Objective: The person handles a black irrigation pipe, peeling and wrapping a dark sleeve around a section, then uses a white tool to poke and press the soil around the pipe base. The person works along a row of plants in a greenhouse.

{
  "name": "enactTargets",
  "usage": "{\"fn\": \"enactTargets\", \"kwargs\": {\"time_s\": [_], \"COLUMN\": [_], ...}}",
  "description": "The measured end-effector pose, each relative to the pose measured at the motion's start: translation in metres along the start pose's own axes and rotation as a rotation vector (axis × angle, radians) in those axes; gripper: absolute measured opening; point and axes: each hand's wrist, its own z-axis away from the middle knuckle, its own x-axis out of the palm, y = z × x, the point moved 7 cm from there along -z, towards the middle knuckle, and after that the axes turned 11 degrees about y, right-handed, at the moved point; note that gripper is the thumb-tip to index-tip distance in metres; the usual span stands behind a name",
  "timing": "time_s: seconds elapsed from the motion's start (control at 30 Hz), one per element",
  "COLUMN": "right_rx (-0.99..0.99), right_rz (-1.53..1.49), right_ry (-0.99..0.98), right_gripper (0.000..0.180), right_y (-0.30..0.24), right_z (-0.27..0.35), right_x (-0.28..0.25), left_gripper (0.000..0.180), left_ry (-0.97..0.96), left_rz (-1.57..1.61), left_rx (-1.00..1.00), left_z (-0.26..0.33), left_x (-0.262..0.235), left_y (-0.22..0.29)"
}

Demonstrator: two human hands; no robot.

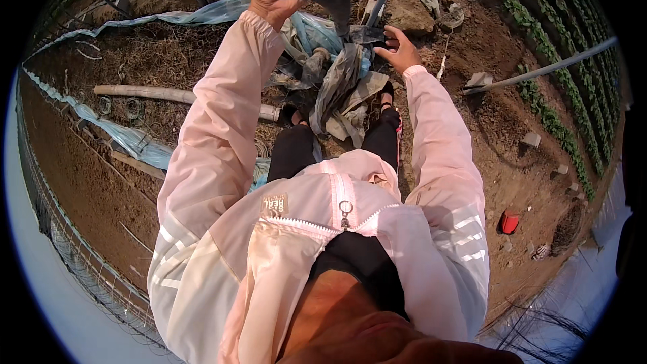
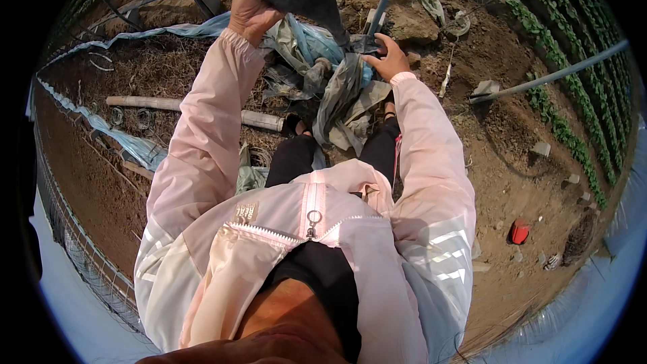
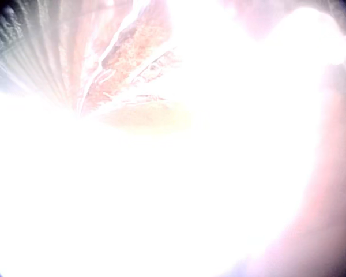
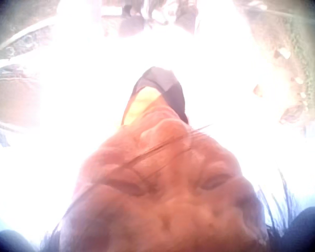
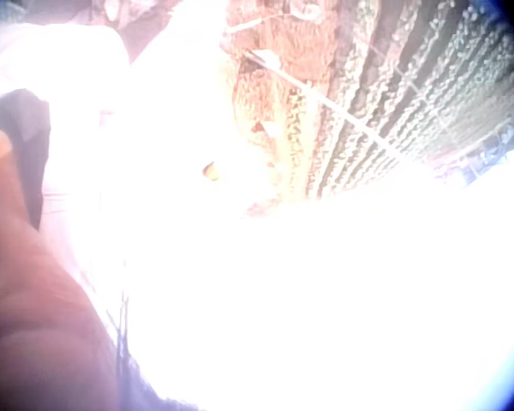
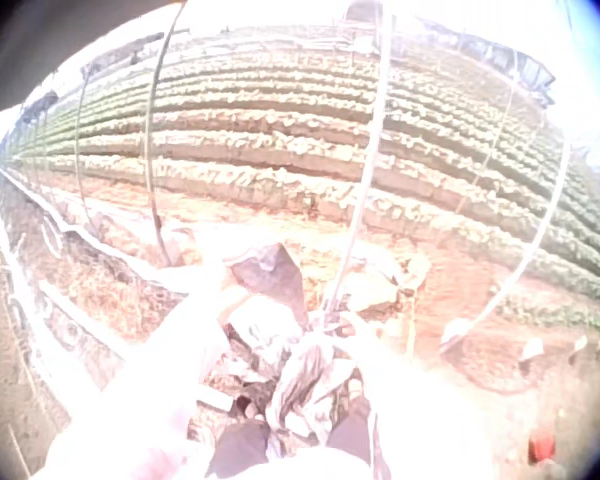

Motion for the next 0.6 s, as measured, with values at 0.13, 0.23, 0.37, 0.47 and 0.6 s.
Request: {"fn": "enactTargets", "kwargs": {"time_s": [0.13,0.23,0.37,0.47,0.6], "right_rx": [-0.459,-0.493,-0.344,-0.215,-0.285], "right_rz": [0.006,-0.118,-0.205,-0.598,-0.549], "right_ry": [-0.016,-0.185,-0.383,-0.543,-0.598], "right_gripper": [0.116,0.109,0.067,0.033,0.036], "right_y": [-0.057,-0.065,-0.080,-0.103,-0.155], "right_z": [-0.069,-0.095,-0.129,-0.136,-0.113], "right_x": [0.029,0.049,0.044,0.016,0.003], "left_gripper": [0.046,0.048,0.047,0.047,0.050], "left_ry": [0.189,0.377,0.437,0.425,0.454], "left_rz": [-0.107,-0.153,-0.159,-0.147,-0.152], "left_rx": [0.099,0.223,0.346,0.394,0.453], "left_z": [-0.028,-0.031,-0.039,-0.033,-0.043], "left_x": [-0.019,-0.018,-0.004,-0.001,0.006], "left_y": [0.002,-0.011,-0.009,-0.009,-0.014]}}
